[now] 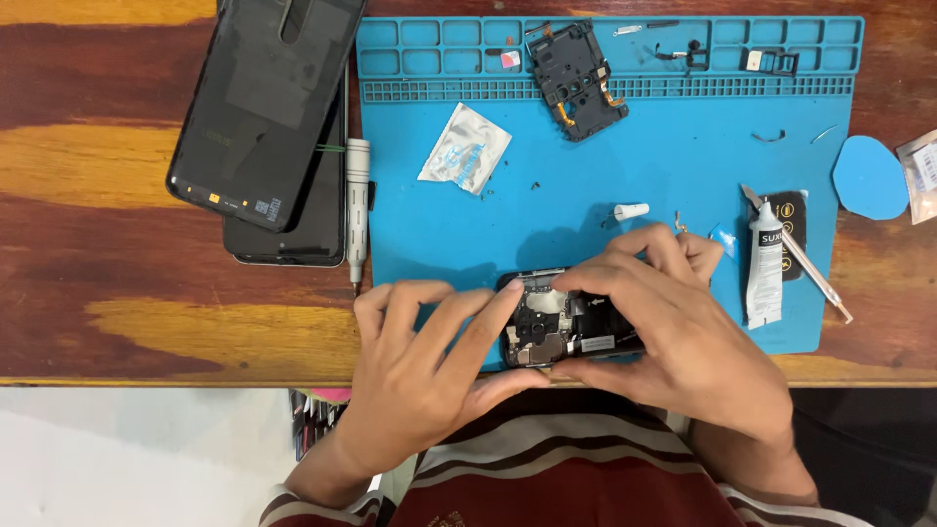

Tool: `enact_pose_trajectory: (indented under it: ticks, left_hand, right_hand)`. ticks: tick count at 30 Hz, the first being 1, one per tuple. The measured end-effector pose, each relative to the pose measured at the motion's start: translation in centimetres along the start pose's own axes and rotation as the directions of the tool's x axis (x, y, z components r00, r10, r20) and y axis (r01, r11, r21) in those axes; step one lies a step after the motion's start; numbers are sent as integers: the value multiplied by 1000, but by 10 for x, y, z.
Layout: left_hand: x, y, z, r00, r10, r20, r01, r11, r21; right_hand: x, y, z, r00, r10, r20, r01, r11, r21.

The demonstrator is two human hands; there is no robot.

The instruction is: The person reassembles a disassembled smartphone on a blue mat. They place the motherboard into the chassis, connect ribbon cables, and use a metal spudger to press components into place. The person then closes the phone and presses along the edges to secure the casing.

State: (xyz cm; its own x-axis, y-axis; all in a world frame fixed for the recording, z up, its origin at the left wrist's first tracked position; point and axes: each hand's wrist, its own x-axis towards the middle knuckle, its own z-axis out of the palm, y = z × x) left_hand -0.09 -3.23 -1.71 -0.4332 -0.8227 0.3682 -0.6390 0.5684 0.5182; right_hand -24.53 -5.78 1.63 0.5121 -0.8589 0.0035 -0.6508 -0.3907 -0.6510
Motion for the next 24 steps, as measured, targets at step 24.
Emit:
enact_pose_trajectory:
  ticks: [24]
  left_hand:
    - [5, -3, -5, 995, -83, 51, 88, 991, -97]
  right_hand:
    - [3, -1, 2, 997, -71, -43, 69, 997, -36]
